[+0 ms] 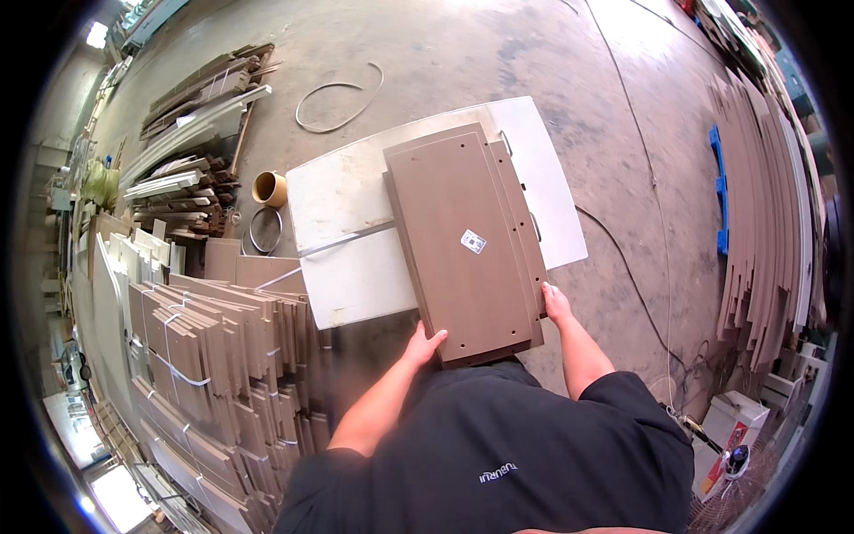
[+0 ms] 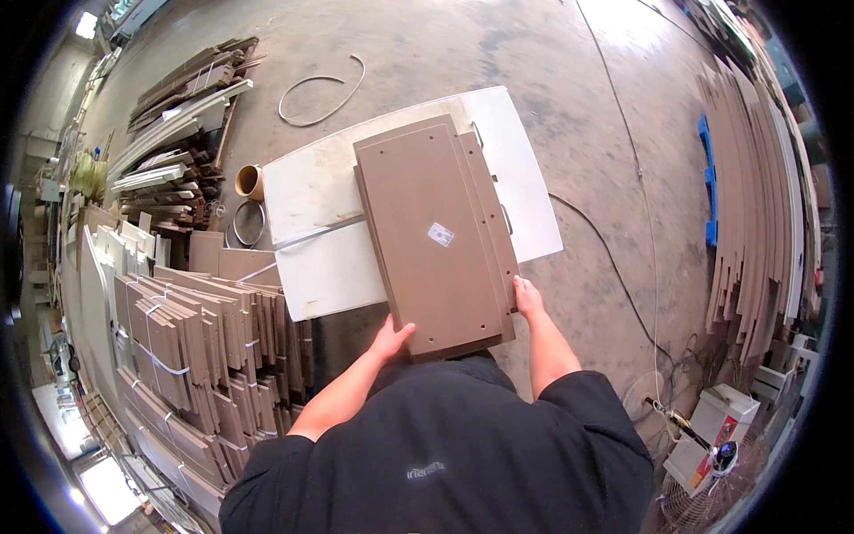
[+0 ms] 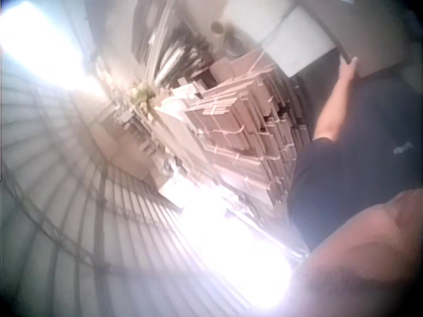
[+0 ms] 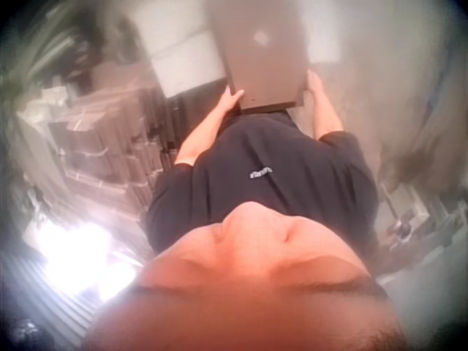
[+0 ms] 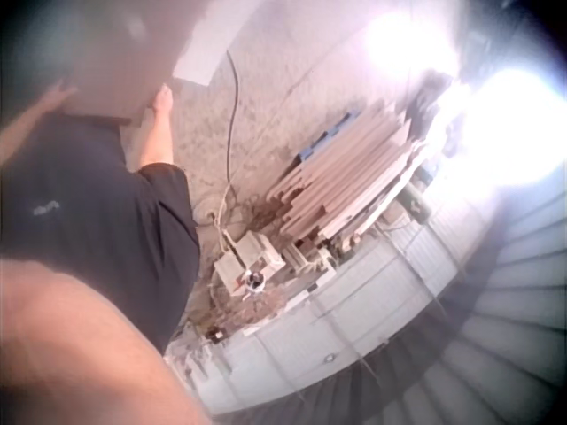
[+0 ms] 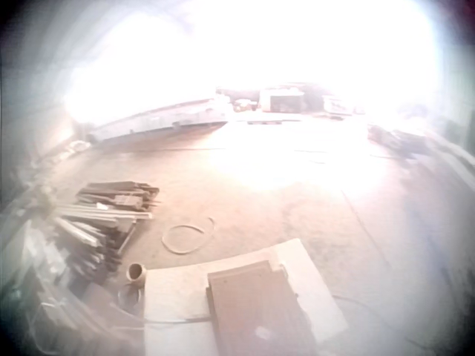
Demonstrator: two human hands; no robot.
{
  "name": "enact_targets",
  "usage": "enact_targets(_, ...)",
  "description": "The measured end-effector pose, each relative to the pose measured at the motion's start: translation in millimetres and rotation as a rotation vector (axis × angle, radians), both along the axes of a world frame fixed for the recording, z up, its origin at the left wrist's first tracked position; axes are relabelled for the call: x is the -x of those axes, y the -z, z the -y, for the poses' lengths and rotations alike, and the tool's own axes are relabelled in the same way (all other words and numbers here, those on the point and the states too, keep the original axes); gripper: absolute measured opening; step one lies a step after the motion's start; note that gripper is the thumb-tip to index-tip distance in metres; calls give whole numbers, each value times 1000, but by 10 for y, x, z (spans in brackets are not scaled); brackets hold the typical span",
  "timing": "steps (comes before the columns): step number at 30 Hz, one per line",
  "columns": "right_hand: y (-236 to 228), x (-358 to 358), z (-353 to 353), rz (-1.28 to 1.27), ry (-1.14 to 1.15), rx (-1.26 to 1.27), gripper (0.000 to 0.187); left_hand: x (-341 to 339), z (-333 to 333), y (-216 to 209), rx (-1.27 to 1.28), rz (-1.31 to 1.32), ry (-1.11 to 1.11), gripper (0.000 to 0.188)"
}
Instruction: The person bundles flat wooden panels with white plastic straps in a workshop. They pick up panels, align them on a table, wrap straps around them, and stack the finished bundles. The person also walks to a machine to operate a touchscreen and uses a marker to write on a white panel.
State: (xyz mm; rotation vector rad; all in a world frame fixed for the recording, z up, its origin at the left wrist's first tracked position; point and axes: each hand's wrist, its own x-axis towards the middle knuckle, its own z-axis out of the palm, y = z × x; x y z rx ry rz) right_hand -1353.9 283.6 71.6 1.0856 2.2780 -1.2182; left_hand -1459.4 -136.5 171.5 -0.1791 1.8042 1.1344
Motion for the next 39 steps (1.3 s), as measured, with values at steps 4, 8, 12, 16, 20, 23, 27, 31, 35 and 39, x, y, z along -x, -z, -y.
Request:
enact_targets(4,-52,-26,148,10,42,-28,69,-115,158,364,11,-106,8,99)
enact_targets(8,-52,-136,222,27,54,-9,70,-197,218,472,4,-142,38,94)
enact_targets(12,-275,-103,271,61,69,-14,65,-259,191,396,-28,-144,61,83)
enact_targets(16,18,-276,189,-37,40,-50,58,-166,81,57,-24,-127,12,79)
enact_targets(20,45,-364,191,-86,-16,-8,59,-235,230,301,-64,-164,28,77)
enact_targets(23,-5,-308,183,-18,-26,-53,61,18,437,488,0,-275,126,71)
enact_targets(27,-193,-212,283,12,119,-247,58,1025,948,493,54,-526,-378,44)
enact_targets(31,-466,-77,333,-240,256,-217,48,2306,2051,1152,371,-787,-789,33)
enact_targets(35,-1020,120,562,-329,208,-245,42,3139,2829,1559,788,-407,-786,75)
enact_targets(39,-1294,-76,730,-351,226,-287,43,3525,2575,1747,314,-56,-1028,86)
